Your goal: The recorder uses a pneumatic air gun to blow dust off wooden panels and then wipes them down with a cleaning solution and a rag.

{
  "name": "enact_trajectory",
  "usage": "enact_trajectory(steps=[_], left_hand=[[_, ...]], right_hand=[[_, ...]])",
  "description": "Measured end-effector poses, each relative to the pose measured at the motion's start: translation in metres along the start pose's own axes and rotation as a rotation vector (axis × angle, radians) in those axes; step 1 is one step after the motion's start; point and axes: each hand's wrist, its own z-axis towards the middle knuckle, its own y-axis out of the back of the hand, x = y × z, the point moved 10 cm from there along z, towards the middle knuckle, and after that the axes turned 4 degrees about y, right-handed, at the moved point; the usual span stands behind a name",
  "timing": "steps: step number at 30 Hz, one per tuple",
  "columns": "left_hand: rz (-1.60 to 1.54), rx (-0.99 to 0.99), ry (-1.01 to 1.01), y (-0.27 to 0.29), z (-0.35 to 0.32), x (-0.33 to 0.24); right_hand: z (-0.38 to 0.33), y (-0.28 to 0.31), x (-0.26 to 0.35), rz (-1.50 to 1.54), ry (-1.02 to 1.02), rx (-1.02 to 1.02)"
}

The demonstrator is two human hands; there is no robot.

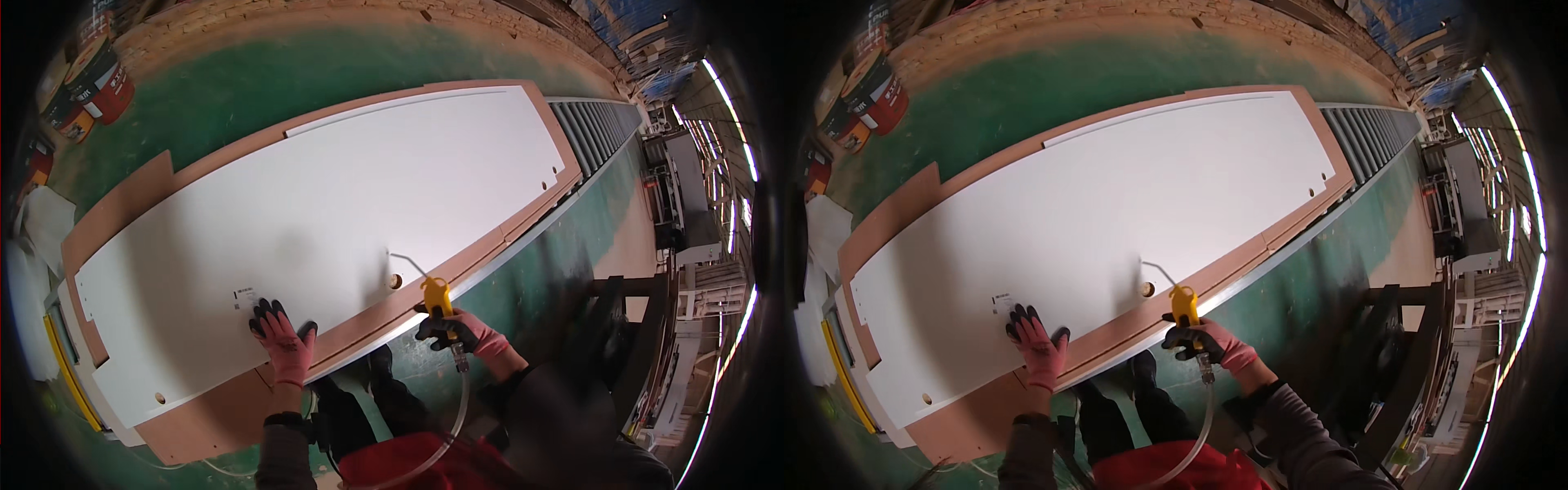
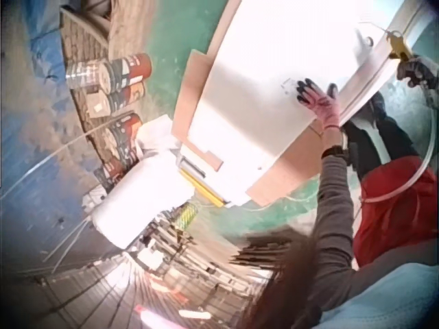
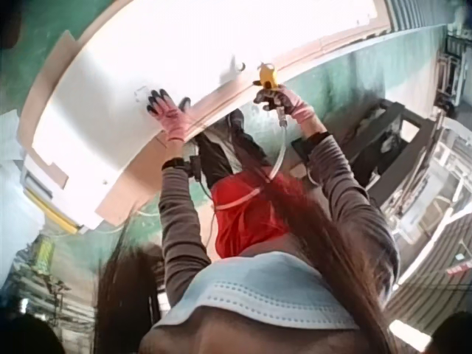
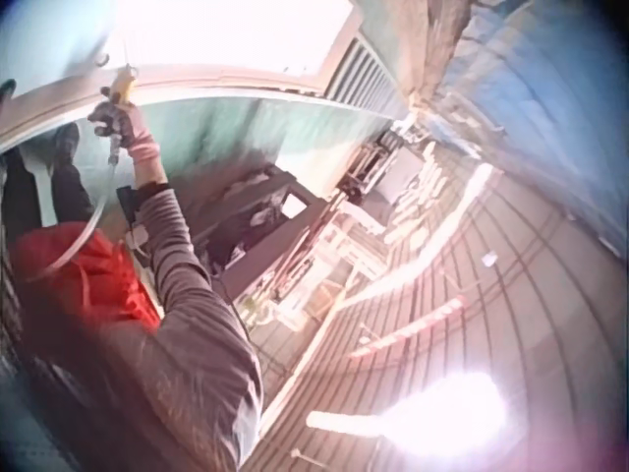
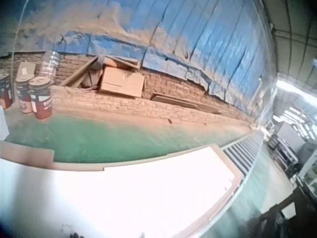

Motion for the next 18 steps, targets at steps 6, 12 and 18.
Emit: enact_trajectory(steps=[6,12,18], left_hand=[[-0.067,0.031,0.016,0.004,-0.009,-0.006],[-0.051,0.163,0.037,-0.008,-0.033,-0.017],[0.055,0.063,0.007,-0.021,-0.079,-0.023]], right_hand=[[-0.026,0.006,-0.049,0.018,-0.103,0.054],[-0.069,0.052,-0.043,0.119,-0.047,-0.163],[-0.102,0.138,0.013,0.325,0.521,-0.338]])
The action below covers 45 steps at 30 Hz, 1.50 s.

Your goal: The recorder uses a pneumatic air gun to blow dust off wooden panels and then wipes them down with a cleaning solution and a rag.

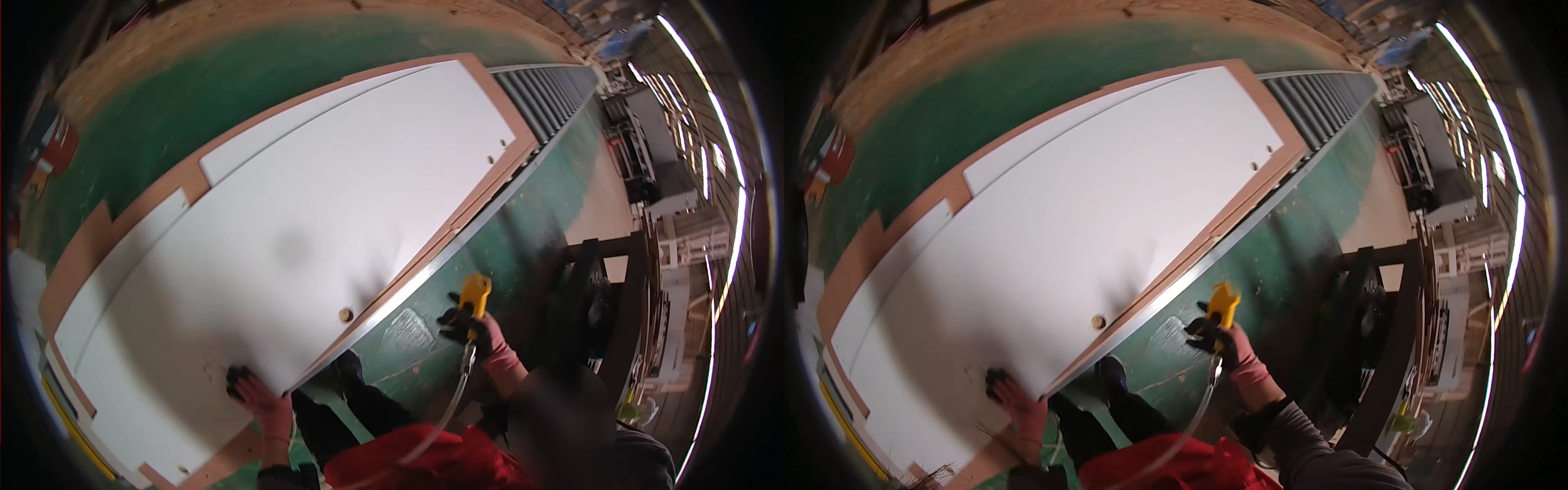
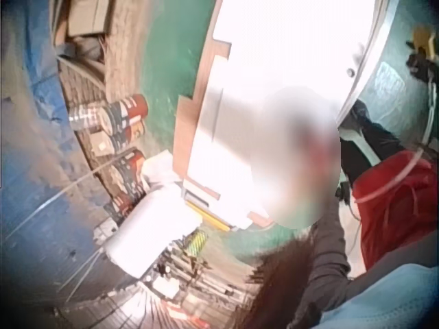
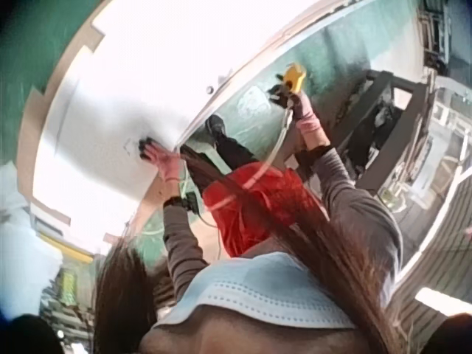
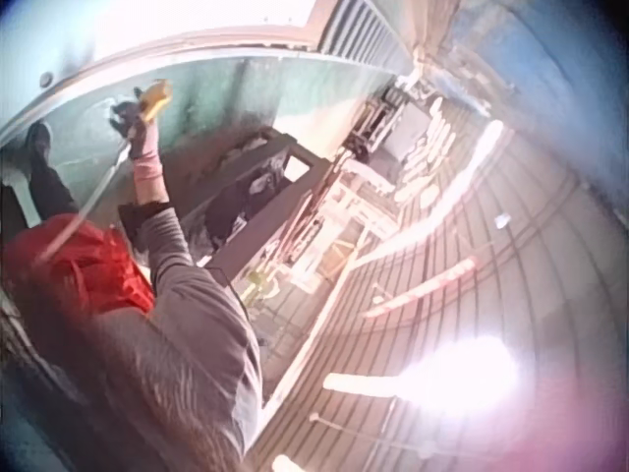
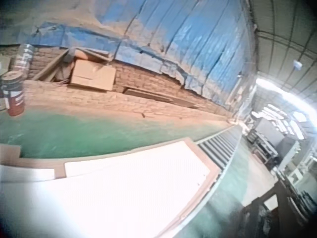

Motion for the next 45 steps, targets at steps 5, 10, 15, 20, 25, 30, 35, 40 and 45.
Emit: enact_trajectory(steps=[5,10,15,20,25,30,35,40,45], left_hand=[[0.178,-0.524,-0.244,0.032,-0.017,-0.031],[0.108,-0.025,-0.424,0.046,0.012,-0.109],[0.304,-0.006,-0.469,0.009,0.012,-0.12],[0.176,-0.15,-0.369,0.0,0.019,-0.103],[-0.087,-0.315,-0.281,0.062,0.017,-0.117],[-0.12,-0.293,-0.285,0.053,0.019,-0.107],[0.023,-0.24,-0.193,0.022,0.006,-0.09],[-0.095,-0.137,-0.228,0.026,-0.036,-0.096],[-0.228,-0.145,-0.196,0.033,-0.102,-0.081]], right_hand=[[0.051,0.113,0.084,0.053,0.319,-0.236],[0.095,0.133,0.1,0.016,0.236,-0.334],[0.099,0.116,0.062,0.058,0.065,-0.071],[0.086,0.055,-0.042,0.105,-0.254,0.119],[0.1,0.002,-0.112,0.016,-0.389,0.224],[0.111,0.013,-0.123,0.04,-0.324,0.093],[0.124,-0.014,-0.143,0.202,-0.272,0.225],[0.09,0.034,-0.142,0.071,-0.326,0.028],[0.012,0.063,-0.142,-0.069,-0.435,0.004]])
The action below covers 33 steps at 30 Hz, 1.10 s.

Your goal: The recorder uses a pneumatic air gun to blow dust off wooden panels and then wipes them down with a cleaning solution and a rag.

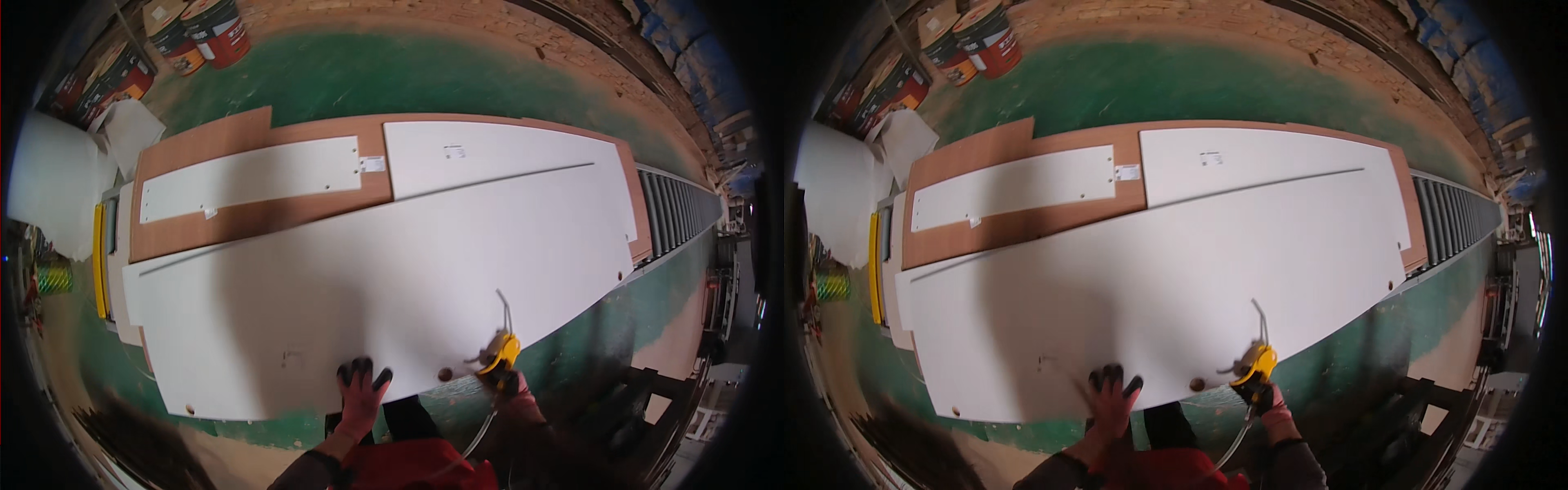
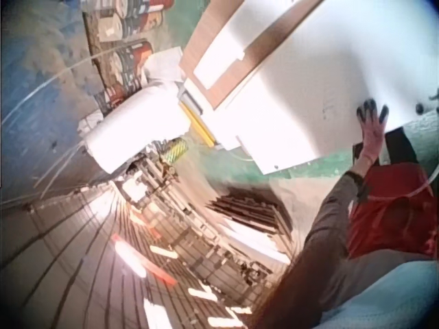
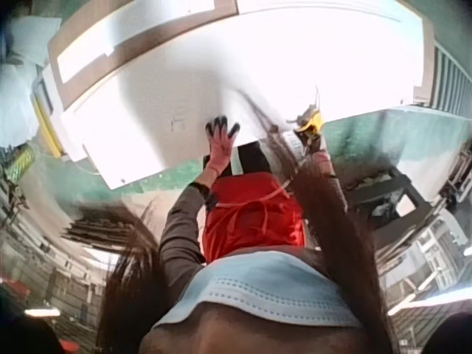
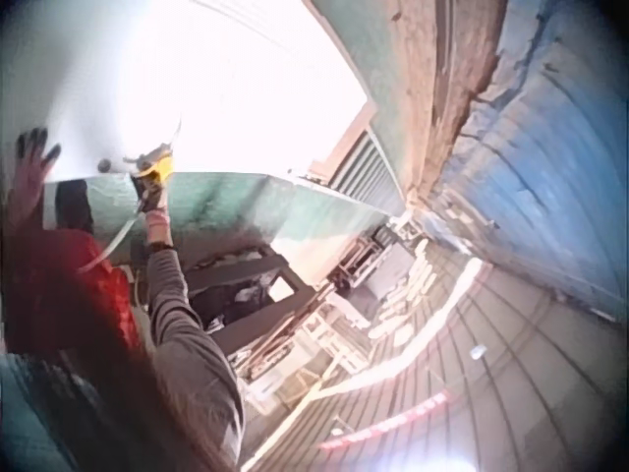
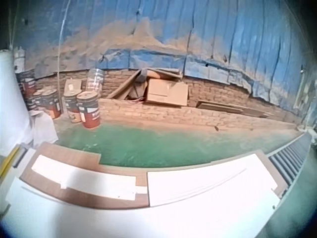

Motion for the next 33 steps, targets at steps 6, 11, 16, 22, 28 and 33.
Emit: enact_trajectory(steps=[6,11,16,22,28,33], left_hand=[[0.093,0.114,-0.06,0.037,-0.05,-0.011],[0.677,0.147,-0.234,0.056,-0.063,-0.018],[0.381,0.316,-0.176,0.141,-0.031,-0.012],[0.019,0.644,-0.118,0.268,0.044,0.004],[0.095,0.159,-0.176,0.325,0.124,0.136],[-0.096,-0.022,-0.126,0.382,0.16,-0.002]], right_hand=[[-0.058,-0.083,0.018,0.037,0.027,0.114],[-0.13,-0.061,0.051,0.101,0.078,0.229],[-0.185,-0.107,0.112,0.052,0.29,0.367],[-0.19,-0.143,0.186,0.073,0.353,0.678],[-0.176,-0.087,0.257,0.2,0.561,0.532],[-0.152,-0.029,0.325,0.424,0.777,0.336]])
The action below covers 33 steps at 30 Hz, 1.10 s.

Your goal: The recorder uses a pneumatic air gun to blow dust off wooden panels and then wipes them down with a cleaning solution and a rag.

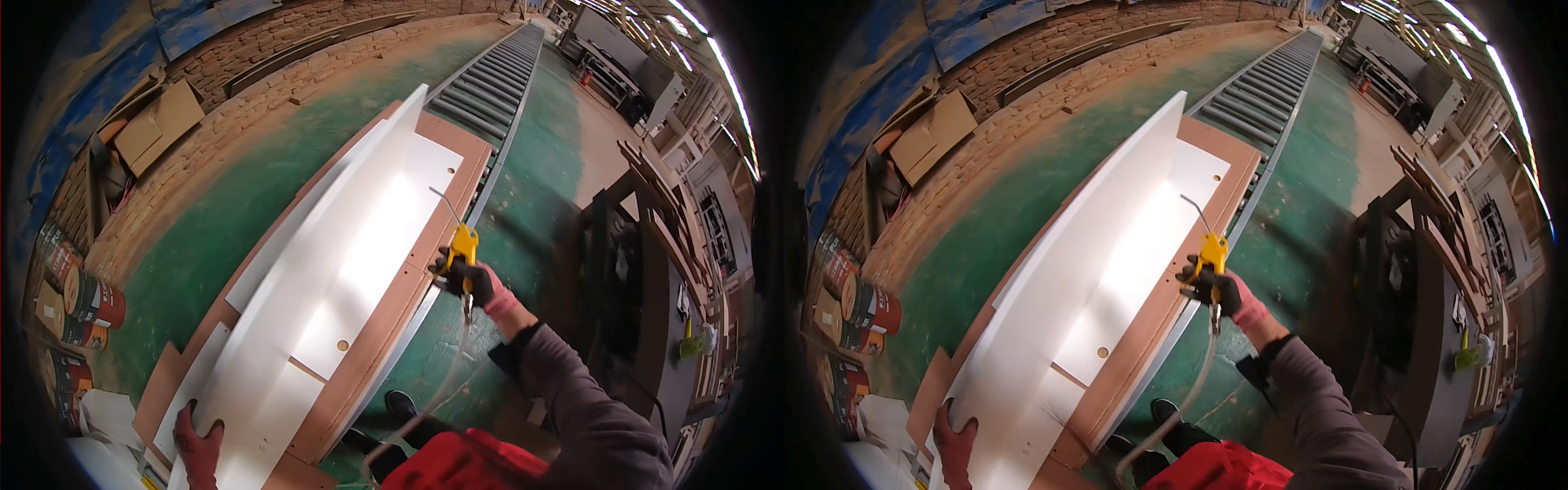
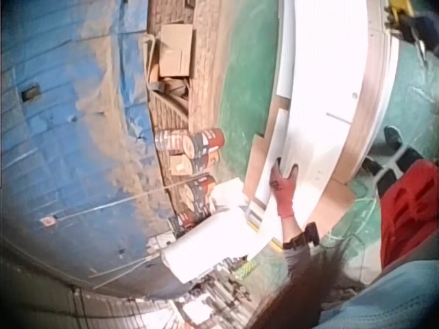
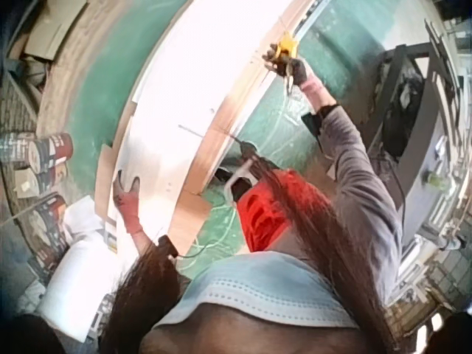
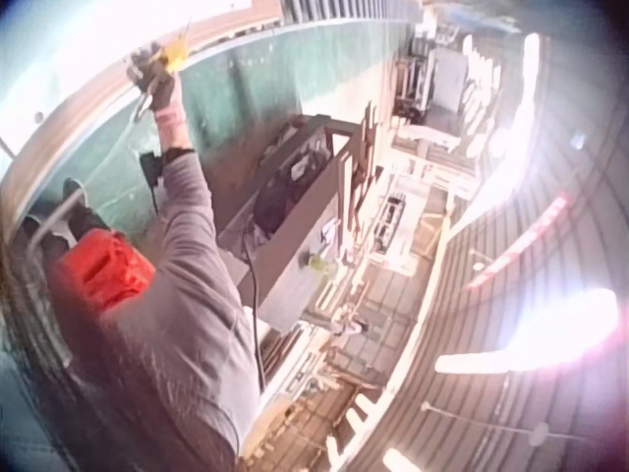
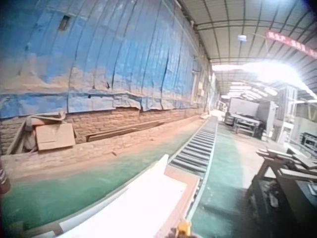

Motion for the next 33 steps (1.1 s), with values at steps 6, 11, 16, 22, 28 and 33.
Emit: enact_trajectory(steps=[6,11,16,22,28,33], left_hand=[[0.261,-0.349,0.27,0.014,0.026,0.066],[0.29,-0.407,0.2,0.013,0.027,0.058],[0.296,-0.464,0.224,0.022,0.039,0.065],[0.308,-0.349,0.31,0.021,0.045,0.048],[0.255,-0.481,0.11,0.02,0.052,0.046],[0.383,-0.57,0.121,0.037,0.04,0.046]], right_hand=[[0.067,0.043,0.052,-0.326,0.101,-0.289],[0.06,0.032,0.042,-0.628,-0.009,-0.188],[0.003,-0.025,-0.137,-0.867,-0.582,0.191],[-0.089,-0.152,-0.224,-0.87,-0.684,0.585],[-0.014,-0.13,-0.161,-0.631,-0.362,0.092],[-0.047,-0.151,-0.218,-1.046,-0.61,0.454]])
